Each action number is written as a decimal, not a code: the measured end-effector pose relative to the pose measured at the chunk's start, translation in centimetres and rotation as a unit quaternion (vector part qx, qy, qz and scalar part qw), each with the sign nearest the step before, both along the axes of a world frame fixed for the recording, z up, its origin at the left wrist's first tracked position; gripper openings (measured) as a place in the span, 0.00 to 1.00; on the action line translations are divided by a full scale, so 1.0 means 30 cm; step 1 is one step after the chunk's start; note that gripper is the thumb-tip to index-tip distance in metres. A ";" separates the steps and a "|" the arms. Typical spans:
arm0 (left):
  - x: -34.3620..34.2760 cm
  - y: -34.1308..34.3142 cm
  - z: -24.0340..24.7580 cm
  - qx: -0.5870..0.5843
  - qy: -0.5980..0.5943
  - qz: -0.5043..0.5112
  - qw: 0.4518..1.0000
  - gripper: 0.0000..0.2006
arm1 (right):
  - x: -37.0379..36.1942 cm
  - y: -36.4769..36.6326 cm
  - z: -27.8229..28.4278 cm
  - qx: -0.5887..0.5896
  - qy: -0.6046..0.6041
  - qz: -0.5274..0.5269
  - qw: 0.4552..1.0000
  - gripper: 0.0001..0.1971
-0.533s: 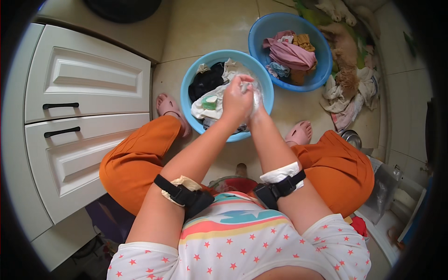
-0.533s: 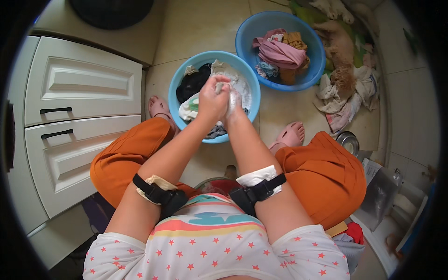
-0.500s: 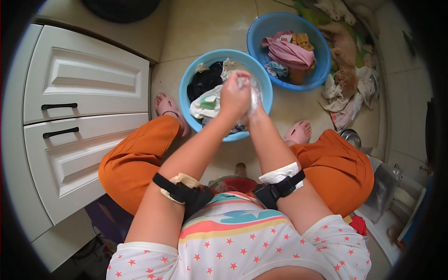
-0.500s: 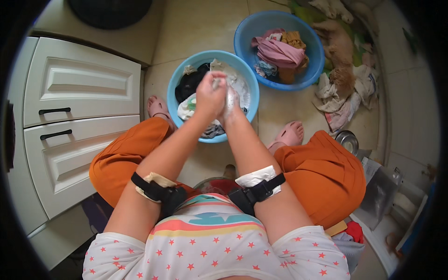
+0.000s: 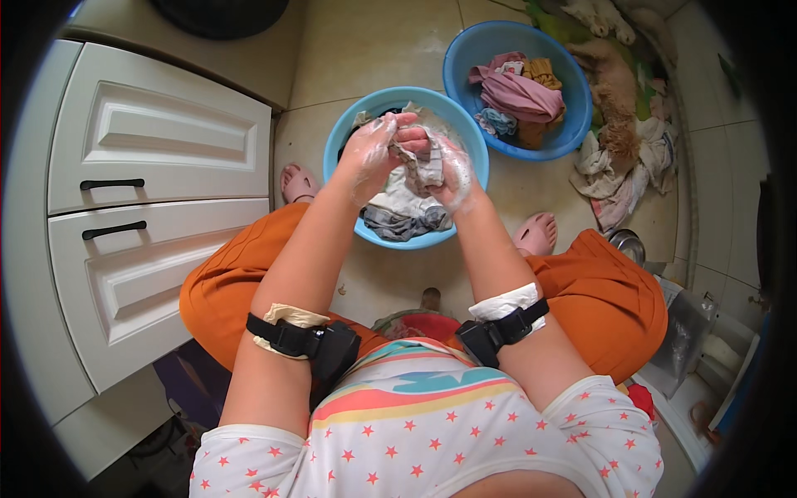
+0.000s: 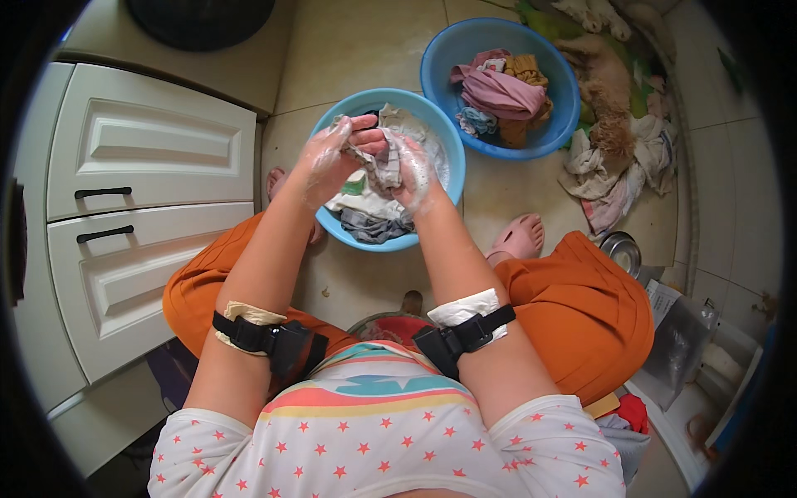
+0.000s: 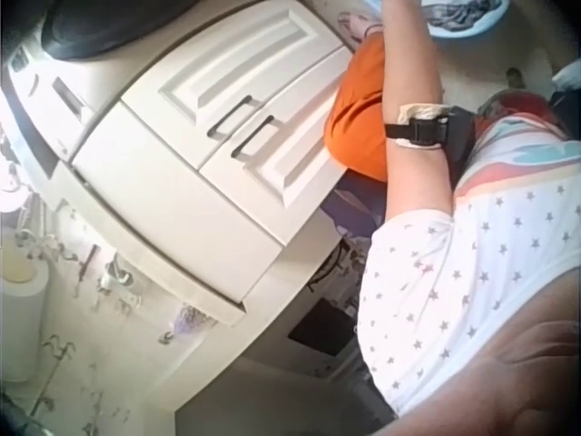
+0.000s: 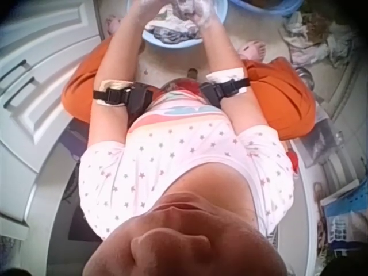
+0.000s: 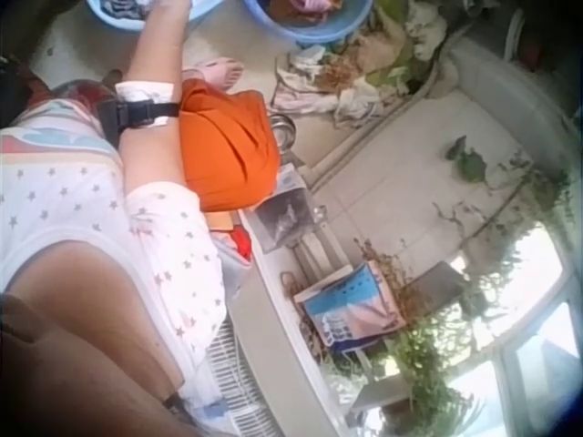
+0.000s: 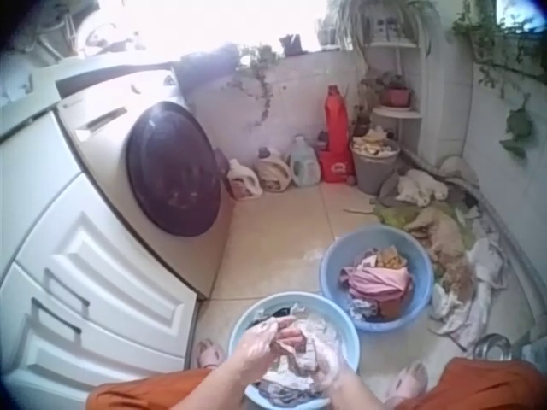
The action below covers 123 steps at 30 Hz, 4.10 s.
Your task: Hand washing a small piece of cloth with soap in a basin.
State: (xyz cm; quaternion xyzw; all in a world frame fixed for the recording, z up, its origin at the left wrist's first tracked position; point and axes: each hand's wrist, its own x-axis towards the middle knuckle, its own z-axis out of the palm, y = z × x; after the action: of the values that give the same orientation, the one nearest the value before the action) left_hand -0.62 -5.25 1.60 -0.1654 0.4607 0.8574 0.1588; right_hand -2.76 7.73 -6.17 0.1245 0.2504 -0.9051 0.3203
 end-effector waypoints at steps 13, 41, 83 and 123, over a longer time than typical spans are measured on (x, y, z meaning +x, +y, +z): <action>-0.020 -0.064 0.091 0.085 -0.036 0.150 0.984 0.20 | 0.053 0.032 -0.011 0.082 -0.059 0.150 0.983 0.14; 0.070 -0.142 -0.079 -0.200 -0.021 -0.070 0.977 0.08 | -0.044 0.080 0.131 -0.002 0.085 0.048 0.995 0.23; 0.082 0.176 -0.067 -0.626 0.213 0.003 0.750 0.17 | 0.025 -0.017 0.027 0.220 -0.067 -0.083 0.970 0.12; -0.013 0.091 -0.106 -0.645 -0.018 -0.014 0.764 0.20 | 0.069 -0.086 0.082 0.043 -0.127 0.014 0.991 0.17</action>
State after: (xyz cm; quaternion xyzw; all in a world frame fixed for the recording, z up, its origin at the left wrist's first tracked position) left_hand -1.00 -2.50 -1.58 -0.2378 0.9045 0.3523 0.0350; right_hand -0.68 5.14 -3.72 0.2484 0.2478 -0.8660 0.3564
